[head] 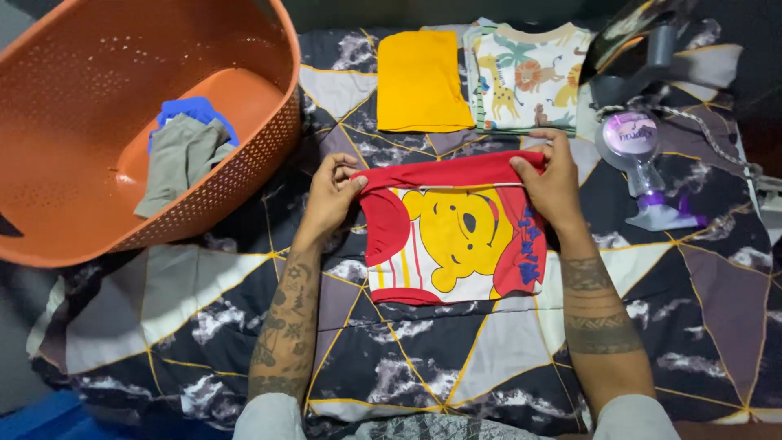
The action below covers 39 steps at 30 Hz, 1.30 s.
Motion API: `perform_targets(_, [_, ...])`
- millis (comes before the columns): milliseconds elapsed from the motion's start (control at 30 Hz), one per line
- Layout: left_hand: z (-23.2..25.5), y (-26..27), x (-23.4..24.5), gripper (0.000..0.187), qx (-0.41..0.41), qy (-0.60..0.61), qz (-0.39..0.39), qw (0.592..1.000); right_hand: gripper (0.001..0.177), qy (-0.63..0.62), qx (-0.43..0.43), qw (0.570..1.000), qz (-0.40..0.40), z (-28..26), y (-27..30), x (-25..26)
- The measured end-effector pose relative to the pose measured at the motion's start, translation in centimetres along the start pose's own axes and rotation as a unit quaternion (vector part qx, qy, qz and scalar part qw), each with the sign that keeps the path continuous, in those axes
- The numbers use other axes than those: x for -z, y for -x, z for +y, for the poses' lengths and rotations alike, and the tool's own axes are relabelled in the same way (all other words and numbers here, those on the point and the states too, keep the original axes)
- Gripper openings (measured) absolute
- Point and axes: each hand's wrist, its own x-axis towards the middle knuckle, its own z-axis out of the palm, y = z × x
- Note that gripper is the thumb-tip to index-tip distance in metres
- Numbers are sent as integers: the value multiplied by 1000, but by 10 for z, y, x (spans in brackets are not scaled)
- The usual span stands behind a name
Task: Folding small pieces of clothing on a bed.
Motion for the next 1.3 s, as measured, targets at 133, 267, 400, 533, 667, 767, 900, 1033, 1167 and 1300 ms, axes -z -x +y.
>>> perform_targets(133, [-11, -17, 8, 33, -33, 4, 27, 999, 49, 32, -35, 998, 30, -23, -2, -8])
perform_targets(267, [28, -14, -24, 37, -127, -226, 56, 964, 45, 187, 55, 979, 59, -38, 8, -25])
perform_targets(400, [52, -2, -85, 38, -275, -408, 98, 865, 34, 167, 183, 969, -9, -57, 17, -56])
perform_targets(533, [-1, 3, -121, 40, -304, -448, 24, 840, 50, 265, 209, 937, -92, -18, 24, -80])
perform_targets(667, [2, 16, -119, 64, -246, -554, -88, 791, 61, 291, 128, 937, -148, -19, 22, -52])
perform_targets(767, [15, 27, -108, 74, -221, -555, -104, 795, 66, 321, 106, 933, -120, -8, 24, -35])
perform_targets(900, [21, 32, -98, 85, -223, -567, -82, 789, 68, 328, 53, 940, -72, 3, 25, -28])
perform_targets(1033, [18, 34, -100, 86, -197, -573, -74, 792, 65, 440, 28, 897, -38, -36, 30, -39])
perform_targets(1167, [15, 34, -98, 90, -191, -568, -39, 800, 49, 329, 126, 934, -63, -49, 22, -73])
perform_targets(1300, [8, 34, -91, 91, -196, -550, -46, 811, 57, 282, 165, 932, -158, -34, 14, -100])
